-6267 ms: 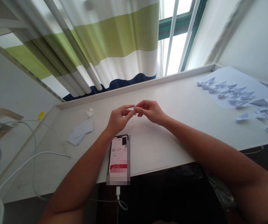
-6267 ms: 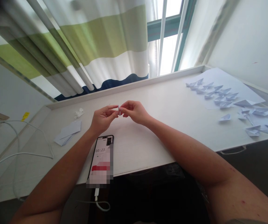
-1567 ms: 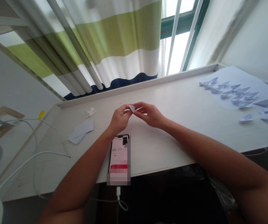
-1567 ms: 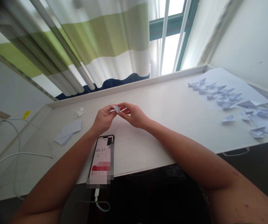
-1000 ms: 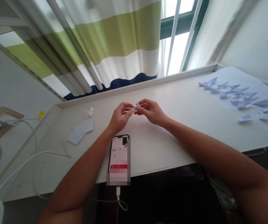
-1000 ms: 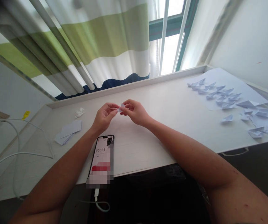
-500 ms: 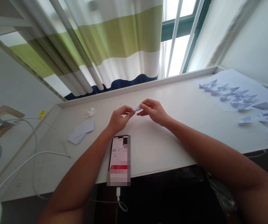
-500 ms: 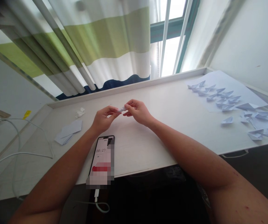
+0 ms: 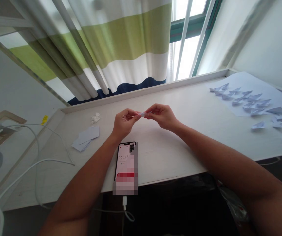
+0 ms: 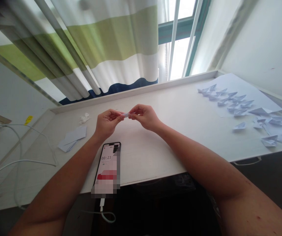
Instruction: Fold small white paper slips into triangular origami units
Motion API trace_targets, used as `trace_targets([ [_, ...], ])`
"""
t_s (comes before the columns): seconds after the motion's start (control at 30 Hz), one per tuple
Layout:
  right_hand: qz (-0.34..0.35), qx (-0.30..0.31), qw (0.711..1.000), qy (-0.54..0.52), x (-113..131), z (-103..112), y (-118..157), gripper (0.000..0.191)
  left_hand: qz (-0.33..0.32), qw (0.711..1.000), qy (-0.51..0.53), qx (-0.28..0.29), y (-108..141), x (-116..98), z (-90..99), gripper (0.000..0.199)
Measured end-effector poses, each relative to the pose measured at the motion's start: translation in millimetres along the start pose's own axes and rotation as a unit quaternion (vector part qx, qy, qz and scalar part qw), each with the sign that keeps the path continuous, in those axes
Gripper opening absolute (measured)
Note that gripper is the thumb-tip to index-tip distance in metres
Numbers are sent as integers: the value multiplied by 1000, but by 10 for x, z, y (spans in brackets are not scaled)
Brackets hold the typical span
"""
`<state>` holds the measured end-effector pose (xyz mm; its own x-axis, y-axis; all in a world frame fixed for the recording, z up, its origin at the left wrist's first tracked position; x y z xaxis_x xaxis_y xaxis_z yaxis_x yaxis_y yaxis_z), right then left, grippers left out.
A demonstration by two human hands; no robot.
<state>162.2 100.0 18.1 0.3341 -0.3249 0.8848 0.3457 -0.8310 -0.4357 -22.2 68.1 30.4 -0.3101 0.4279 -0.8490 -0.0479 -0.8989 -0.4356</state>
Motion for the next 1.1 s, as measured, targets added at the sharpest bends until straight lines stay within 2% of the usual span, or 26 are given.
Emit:
trace_targets([
  [0.13, -2, -8, 999, -39, -20, -19, -1, 41, 14, 999, 31, -12, 1, -30, -25, 51],
  [0.37, -40, -3, 998, -48, -131, -25, 8, 48, 43, 999, 28, 14, 14, 30, -72, 54],
  [0.5, -32, 2, 998, -50, -131, -22, -2, 44, 44, 998, -12, 45, 12, 69, -101, 44],
  [0.63, -34, -20, 998, -54, -90, -16, 0, 45, -8, 998, -63, -11, 23, -29, -57, 34],
  [0.73, -104, -23, 992, -63, -146, -31, 23, 41, -30, 992, -113, -38, 60, -107, -61, 28],
  [0.8, -147, 2, 987, -66, -184, -69, 43, 37, -24, 991, -127, -21, 78, -117, -95, 26],
  [0.87, -152, 14, 985, -80, -175, -85, 48, 33, -21, 991, -133, -6, 84, -121, -112, 27],
  [1.0, -156, 19, 984, -90, -157, -91, 46, 30, 14, 997, -68, 20, 60, -73, -114, 31],
  [1.1, -165, 26, 982, -91, -164, -100, 53, 30, 50, 997, -18, 63, 46, -29, -146, 31],
])
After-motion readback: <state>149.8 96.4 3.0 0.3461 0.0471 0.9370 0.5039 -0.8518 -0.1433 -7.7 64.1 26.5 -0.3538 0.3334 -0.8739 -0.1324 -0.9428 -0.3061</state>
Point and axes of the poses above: each hand's wrist, its own y-axis away from the middle knuckle, its own z-axis out of the back of the hand, x = y × z, the point moved 7 cm from there along -y, towards the middle knuckle, and after that the axes turned 10 degrees about -y, right-handed, at the moved point
